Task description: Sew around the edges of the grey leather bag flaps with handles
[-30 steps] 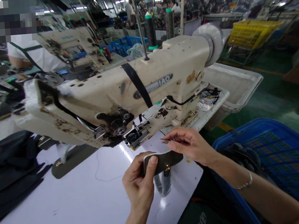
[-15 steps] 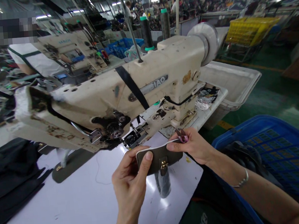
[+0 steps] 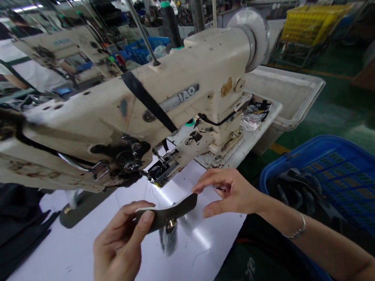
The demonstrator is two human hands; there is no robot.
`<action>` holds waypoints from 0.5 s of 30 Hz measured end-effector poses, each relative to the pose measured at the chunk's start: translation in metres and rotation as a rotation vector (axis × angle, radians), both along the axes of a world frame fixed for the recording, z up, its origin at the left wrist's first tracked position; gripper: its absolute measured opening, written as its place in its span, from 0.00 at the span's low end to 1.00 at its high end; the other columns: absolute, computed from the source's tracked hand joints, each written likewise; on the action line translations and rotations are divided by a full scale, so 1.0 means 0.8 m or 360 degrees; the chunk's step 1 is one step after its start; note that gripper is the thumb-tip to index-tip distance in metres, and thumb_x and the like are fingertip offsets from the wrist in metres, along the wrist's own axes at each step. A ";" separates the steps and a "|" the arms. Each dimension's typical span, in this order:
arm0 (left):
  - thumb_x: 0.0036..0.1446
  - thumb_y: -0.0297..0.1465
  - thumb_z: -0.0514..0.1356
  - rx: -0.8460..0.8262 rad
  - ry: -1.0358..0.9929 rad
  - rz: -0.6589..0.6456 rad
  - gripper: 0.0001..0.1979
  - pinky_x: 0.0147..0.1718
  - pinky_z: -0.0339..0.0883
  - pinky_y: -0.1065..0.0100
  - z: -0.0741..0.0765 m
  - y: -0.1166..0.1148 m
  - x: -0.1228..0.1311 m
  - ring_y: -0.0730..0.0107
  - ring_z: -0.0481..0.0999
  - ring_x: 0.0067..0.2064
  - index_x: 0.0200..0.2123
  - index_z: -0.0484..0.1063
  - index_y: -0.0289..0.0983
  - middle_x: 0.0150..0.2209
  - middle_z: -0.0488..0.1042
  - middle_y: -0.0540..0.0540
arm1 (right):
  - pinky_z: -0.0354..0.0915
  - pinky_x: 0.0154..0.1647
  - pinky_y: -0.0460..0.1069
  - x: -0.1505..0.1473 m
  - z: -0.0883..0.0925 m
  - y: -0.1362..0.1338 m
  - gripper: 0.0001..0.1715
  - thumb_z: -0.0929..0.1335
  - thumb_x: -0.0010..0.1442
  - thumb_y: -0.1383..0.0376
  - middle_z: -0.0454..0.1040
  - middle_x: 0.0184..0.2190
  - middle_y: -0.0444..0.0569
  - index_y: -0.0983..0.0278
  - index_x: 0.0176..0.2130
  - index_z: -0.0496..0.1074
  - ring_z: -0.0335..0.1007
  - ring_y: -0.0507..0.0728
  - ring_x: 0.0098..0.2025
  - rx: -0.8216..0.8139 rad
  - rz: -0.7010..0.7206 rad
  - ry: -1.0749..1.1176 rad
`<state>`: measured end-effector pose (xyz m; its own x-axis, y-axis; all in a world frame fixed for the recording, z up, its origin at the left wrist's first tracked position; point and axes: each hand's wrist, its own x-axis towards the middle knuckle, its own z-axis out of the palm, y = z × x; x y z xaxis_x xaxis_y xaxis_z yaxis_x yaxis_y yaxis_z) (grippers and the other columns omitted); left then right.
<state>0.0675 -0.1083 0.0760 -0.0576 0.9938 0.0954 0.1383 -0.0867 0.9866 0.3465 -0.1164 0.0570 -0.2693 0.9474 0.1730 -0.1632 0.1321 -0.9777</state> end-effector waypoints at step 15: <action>0.54 0.33 0.72 0.0535 0.0351 -0.0135 0.13 0.39 0.70 0.67 0.035 0.003 0.013 0.64 0.74 0.41 0.43 0.78 0.41 0.40 0.76 0.45 | 0.68 0.37 0.49 -0.053 0.019 0.020 0.15 0.80 0.52 0.55 0.75 0.30 0.44 0.60 0.38 0.83 0.70 0.52 0.33 -0.0097 -0.0226 0.0298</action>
